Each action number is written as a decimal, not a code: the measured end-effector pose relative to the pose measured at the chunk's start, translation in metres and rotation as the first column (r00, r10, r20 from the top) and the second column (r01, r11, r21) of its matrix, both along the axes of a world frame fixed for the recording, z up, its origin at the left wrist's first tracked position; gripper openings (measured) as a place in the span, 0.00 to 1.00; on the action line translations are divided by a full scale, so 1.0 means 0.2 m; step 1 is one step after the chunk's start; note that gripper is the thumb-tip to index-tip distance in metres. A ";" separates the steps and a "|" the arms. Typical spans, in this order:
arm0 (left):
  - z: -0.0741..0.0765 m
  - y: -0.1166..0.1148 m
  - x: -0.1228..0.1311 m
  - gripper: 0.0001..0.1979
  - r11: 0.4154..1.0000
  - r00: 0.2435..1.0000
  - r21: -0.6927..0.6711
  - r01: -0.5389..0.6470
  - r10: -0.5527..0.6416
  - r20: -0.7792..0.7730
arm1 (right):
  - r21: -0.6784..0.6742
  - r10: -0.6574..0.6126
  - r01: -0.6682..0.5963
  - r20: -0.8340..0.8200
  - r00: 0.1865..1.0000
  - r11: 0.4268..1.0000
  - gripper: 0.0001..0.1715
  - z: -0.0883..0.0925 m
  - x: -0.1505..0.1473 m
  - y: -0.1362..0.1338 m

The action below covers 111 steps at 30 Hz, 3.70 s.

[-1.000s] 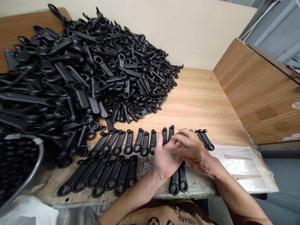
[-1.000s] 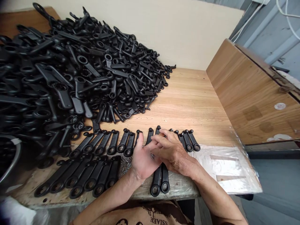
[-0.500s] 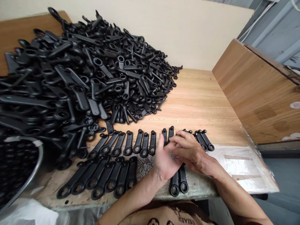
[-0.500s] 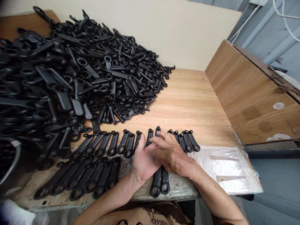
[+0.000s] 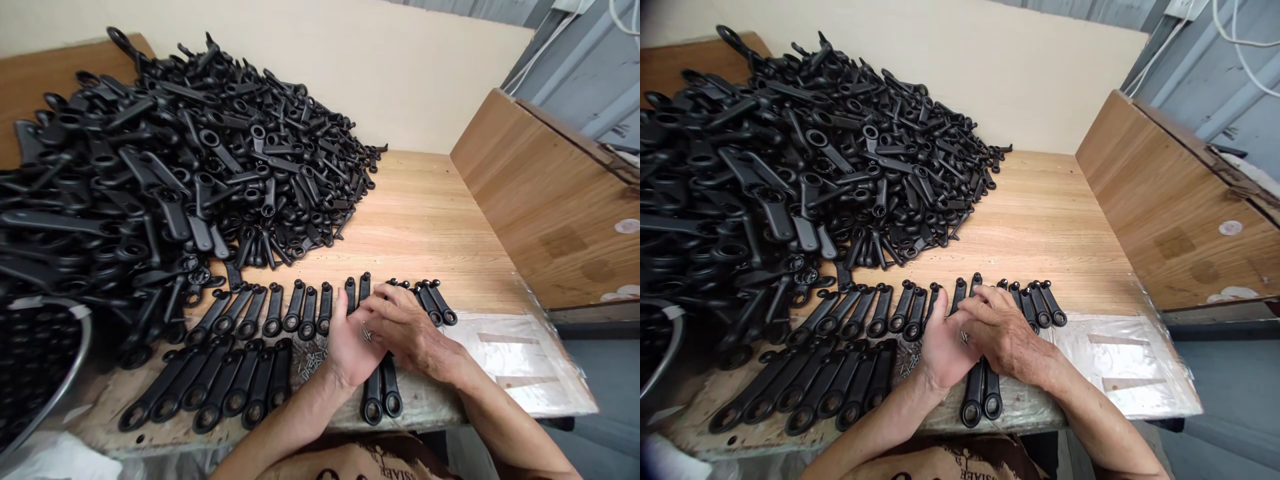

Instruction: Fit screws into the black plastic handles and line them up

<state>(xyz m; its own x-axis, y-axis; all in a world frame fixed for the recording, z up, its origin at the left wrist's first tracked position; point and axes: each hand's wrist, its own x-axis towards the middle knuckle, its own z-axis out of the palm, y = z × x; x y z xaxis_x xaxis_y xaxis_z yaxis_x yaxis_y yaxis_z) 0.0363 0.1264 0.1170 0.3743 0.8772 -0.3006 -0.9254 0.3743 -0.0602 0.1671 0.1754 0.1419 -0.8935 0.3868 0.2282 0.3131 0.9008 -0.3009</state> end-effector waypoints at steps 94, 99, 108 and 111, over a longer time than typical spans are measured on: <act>0.02 -0.14 -0.05 0.23 0.982 0.988 0.141 -0.128 0.138 -0.062 | -0.444 -0.172 0.036 -0.270 0.947 0.895 0.08 0.12 -0.13 0.04; 0.00 -0.17 -0.12 0.24 0.985 0.984 0.106 -0.139 0.150 -0.099 | -0.552 -0.470 0.210 -0.386 0.794 0.807 0.07 -0.05 -0.09 0.28; -0.04 -0.19 -0.19 0.26 0.965 0.957 0.065 -0.256 0.262 -0.121 | -0.668 -0.565 0.246 -0.315 0.762 0.703 0.14 -0.25 -0.08 0.37; -0.05 -0.19 -0.19 0.26 0.962 0.954 0.053 -0.269 0.274 -0.121 | -0.707 -0.576 0.217 -0.317 0.753 0.673 0.15 -0.28 -0.09 0.39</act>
<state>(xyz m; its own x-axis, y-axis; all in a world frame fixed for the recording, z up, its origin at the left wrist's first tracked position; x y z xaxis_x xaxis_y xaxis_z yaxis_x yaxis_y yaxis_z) -0.0021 0.0893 0.1076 0.0817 0.9514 -0.2968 -0.9916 0.1075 0.0717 0.1488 0.2529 0.0859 -0.4475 0.8809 0.1543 0.2448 0.2867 -0.9262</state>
